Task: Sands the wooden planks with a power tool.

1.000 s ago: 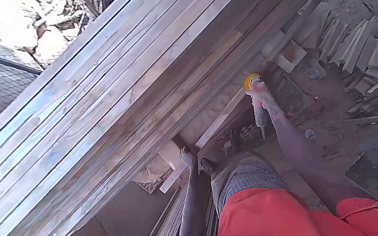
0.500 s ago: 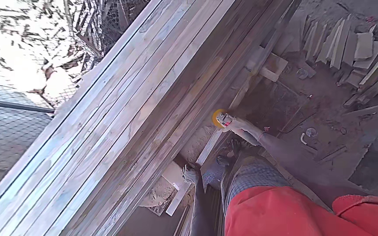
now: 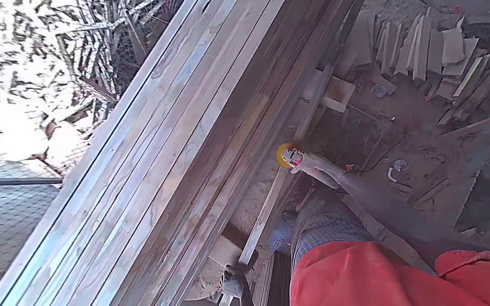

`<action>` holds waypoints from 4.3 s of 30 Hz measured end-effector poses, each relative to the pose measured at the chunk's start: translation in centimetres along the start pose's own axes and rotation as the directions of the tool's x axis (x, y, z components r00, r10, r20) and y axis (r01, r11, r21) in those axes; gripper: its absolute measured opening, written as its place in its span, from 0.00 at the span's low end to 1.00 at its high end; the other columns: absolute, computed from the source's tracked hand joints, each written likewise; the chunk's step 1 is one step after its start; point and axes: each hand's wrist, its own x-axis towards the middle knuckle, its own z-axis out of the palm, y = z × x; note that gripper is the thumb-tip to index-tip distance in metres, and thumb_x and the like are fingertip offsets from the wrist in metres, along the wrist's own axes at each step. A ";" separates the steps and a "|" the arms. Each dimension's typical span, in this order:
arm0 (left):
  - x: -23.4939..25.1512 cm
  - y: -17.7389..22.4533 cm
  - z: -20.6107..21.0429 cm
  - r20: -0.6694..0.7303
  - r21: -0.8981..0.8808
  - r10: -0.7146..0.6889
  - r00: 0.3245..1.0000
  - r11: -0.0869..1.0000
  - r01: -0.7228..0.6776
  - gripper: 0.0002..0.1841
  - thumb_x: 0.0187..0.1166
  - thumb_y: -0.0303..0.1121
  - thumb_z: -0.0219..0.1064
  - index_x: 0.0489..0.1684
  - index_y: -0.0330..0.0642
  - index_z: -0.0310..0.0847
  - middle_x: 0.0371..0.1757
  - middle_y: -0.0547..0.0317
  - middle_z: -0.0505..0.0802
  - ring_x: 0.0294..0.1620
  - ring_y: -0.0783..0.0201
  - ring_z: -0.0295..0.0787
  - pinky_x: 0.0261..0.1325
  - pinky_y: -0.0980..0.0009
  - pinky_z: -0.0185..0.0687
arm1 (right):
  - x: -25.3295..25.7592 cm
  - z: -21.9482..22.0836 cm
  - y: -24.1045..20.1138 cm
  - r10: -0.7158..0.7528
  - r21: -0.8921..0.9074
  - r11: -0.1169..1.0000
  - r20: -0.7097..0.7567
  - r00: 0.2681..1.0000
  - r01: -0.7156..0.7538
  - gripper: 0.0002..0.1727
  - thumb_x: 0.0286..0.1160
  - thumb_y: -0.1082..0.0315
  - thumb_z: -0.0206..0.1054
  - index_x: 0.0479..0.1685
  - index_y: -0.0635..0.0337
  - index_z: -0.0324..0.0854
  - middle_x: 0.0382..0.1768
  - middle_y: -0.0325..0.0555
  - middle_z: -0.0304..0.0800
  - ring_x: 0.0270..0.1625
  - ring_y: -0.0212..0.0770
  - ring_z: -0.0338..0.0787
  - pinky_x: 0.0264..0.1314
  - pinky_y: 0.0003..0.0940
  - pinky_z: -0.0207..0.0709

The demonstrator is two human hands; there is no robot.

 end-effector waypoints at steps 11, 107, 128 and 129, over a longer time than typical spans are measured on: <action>-5.5 37.2 1.8 0.025 -0.182 0.313 0.949 0.935 -0.304 0.24 0.90 0.40 0.55 0.31 0.28 0.88 0.40 0.37 0.93 0.52 0.39 0.92 0.60 0.42 0.82 | 4.3 -20.0 2.9 0.114 0.197 0.974 -0.008 0.993 -0.110 0.36 0.64 0.37 0.78 0.62 0.57 0.83 0.48 0.55 0.89 0.48 0.53 0.88 0.57 0.60 0.77; -1.7 37.2 -0.8 0.734 -0.199 0.362 0.575 0.924 -0.327 0.32 0.91 0.59 0.49 0.67 0.38 0.84 0.65 0.39 0.91 0.71 0.43 0.86 0.75 0.38 0.74 | 3.3 -14.9 4.5 -0.203 -0.183 0.957 0.134 0.970 0.226 0.58 0.48 0.10 0.59 0.56 0.61 0.84 0.54 0.57 0.90 0.62 0.56 0.88 0.62 0.66 0.76; -4.5 40.1 -1.5 0.721 0.340 0.048 0.692 0.845 -0.413 0.21 0.72 0.37 0.71 0.65 0.43 0.87 0.64 0.40 0.93 0.69 0.38 0.87 0.69 0.28 0.73 | 13.1 -52.6 21.9 0.379 0.745 0.667 -0.332 0.864 -0.006 0.42 0.68 0.23 0.63 0.60 0.54 0.84 0.43 0.48 0.90 0.39 0.43 0.91 0.41 0.45 0.87; -4.9 42.0 -3.1 0.765 0.369 -0.030 0.644 0.839 -0.400 0.22 0.76 0.36 0.69 0.69 0.43 0.85 0.70 0.40 0.90 0.75 0.38 0.83 0.74 0.31 0.69 | 14.5 -53.6 23.1 0.388 0.748 0.664 -0.362 0.848 0.015 0.43 0.67 0.22 0.62 0.59 0.53 0.85 0.42 0.47 0.90 0.38 0.42 0.90 0.40 0.45 0.87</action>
